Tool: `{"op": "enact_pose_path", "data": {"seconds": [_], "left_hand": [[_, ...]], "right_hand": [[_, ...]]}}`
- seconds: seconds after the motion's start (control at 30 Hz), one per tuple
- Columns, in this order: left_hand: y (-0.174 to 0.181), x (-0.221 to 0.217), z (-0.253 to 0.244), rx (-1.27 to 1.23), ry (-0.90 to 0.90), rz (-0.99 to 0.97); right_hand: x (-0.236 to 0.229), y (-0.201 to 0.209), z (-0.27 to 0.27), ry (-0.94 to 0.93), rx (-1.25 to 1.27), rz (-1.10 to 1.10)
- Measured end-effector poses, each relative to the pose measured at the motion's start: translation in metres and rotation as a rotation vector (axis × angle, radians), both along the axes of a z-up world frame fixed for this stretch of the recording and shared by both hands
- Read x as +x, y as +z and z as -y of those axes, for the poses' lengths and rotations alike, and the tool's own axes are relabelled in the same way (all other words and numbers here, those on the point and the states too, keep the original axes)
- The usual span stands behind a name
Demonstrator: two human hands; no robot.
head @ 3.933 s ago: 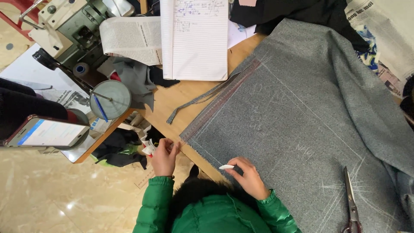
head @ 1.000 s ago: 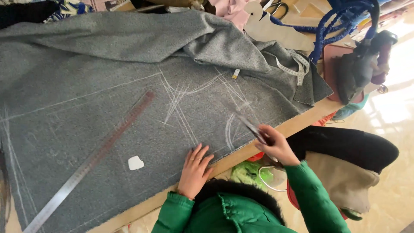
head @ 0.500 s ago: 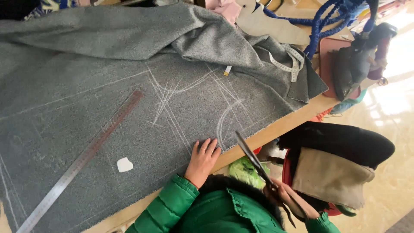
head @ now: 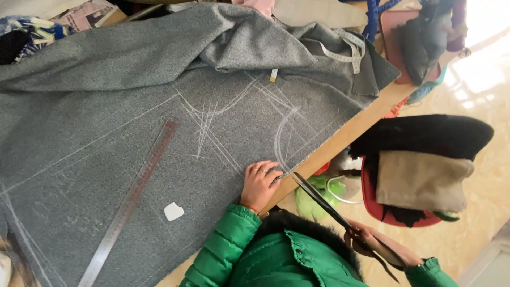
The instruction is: The person uses shears to cut a large piece of grey fabric laid out on a wooden table, following chalk lines drawn on the material. They periodically adjust the fabric's position and use a ruler to guide the cuts.
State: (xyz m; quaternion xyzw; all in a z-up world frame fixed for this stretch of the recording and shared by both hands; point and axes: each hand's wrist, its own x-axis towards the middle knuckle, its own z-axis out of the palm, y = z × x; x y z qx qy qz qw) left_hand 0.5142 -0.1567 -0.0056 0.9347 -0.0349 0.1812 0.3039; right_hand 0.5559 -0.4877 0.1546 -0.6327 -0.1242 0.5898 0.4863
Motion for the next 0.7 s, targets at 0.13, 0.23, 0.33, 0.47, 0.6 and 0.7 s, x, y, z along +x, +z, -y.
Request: {"op": "enact_pose_path", "data": {"seconds": [0.13, 0.23, 0.33, 0.47, 0.6, 0.7], "left_hand": [[0.0, 0.0, -0.002, -0.072, -0.015, -0.013], [-0.001, -0.001, -0.003, -0.104, -0.015, -0.001], [-0.001, 0.0, -0.003, -0.104, -0.015, 0.004], [-0.003, -0.001, -0.003, -0.097, -0.034, 0.022], [-0.003, 0.0, -0.004, -0.098, -0.036, 0.036], [0.004, 0.0, -0.005, -0.099, -0.037, 0.027]], "right_hand": [[-0.018, -0.004, -0.01, -0.06, -0.076, -0.009], [-0.032, -0.019, -0.014, -0.215, -0.105, -0.076], [-0.033, -0.018, -0.03, -0.224, -0.182, -0.025], [-0.035, -0.028, -0.039, -0.137, -0.229, 0.171], [-0.03, -0.033, -0.044, -0.066, -0.328, 0.243], [-0.03, -0.054, -0.035, -0.037, -0.382, 0.315]]}}
